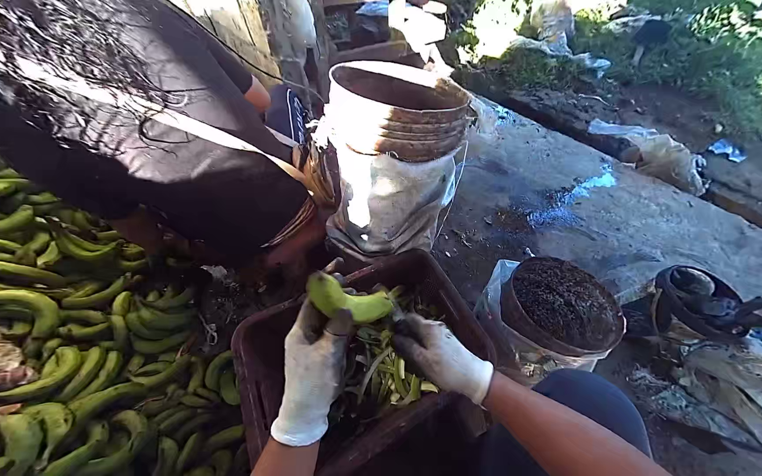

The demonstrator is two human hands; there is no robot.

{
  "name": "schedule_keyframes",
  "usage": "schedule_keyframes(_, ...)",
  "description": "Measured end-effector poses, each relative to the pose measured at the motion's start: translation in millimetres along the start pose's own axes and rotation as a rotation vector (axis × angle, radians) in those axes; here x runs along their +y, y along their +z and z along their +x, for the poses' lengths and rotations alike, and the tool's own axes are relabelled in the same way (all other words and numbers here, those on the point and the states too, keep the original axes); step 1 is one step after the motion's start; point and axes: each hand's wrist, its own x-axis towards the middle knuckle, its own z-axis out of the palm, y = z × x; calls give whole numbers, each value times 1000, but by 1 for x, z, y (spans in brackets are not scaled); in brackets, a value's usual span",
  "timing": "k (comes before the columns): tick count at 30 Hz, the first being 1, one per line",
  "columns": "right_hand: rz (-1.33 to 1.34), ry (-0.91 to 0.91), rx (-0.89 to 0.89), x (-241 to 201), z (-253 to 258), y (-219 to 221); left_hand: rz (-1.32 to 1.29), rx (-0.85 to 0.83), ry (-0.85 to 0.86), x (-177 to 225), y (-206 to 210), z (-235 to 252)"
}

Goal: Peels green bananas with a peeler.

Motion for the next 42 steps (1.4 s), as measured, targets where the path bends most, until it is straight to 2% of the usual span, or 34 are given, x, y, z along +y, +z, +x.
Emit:
schedule_keyframes(1, -32, 80, -79, 9, 4, 3, -186, 24, -31, 2, -1, 1)
schedule_keyframes(3, -114, 102, -87, 17, 9, 8, -342, 21, -60, 8, -10, 10)
schedule_keyframes(6, -101, -80, 65, 4, 7, 1, -221, 65, -189, 6, -30, 13)
schedule_keyframes(10, -184, -434, 208, -15, 0, 4, -174, 125, -404, -3, -29, 10)
schedule_keyframes(13, -298, -643, 179, -19, -4, 11, -216, 100, -514, 0, -20, 9)
schedule_keyframes(15, -357, -678, 141, -16, -4, 14, -232, 38, -542, 2, -18, 7)
schedule_keyframes(18, -388, -635, 169, -11, -5, 16, -172, -68, -479, 2, -16, 2)
schedule_keyframes(20, -387, -583, 267, -11, -3, 14, -146, -119, -404, 1, -14, 0)
schedule_keyframes(23, -467, -479, 513, -6, 12, 3, -11, -45, -355, -7, -3, -1)
schedule_keyframes(25, -483, -366, 582, 0, 20, -5, 64, 0, -360, -15, 2, 2)
schedule_keyframes(30, -470, -221, 551, 5, 22, -19, -69, -39, -432, -20, 3, 7)
schedule_keyframes(34, -476, -311, 559, -1, 18, -13, -203, -139, -455, -24, 5, 3)
schedule_keyframes(36, -469, -319, 575, -4, 17, -10, -140, -137, -428, -18, 7, 0)
schedule_keyframes(37, -443, -271, 574, -4, 19, -12, -91, -128, -419, -15, 8, -1)
schedule_keyframes(40, -314, 52, 547, 3, 29, -45, -19, -132, -383, -9, 2, -3)
schedule_keyframes(42, -288, 40, 602, 5, 28, -60, -14, -141, -332, -5, -6, 1)
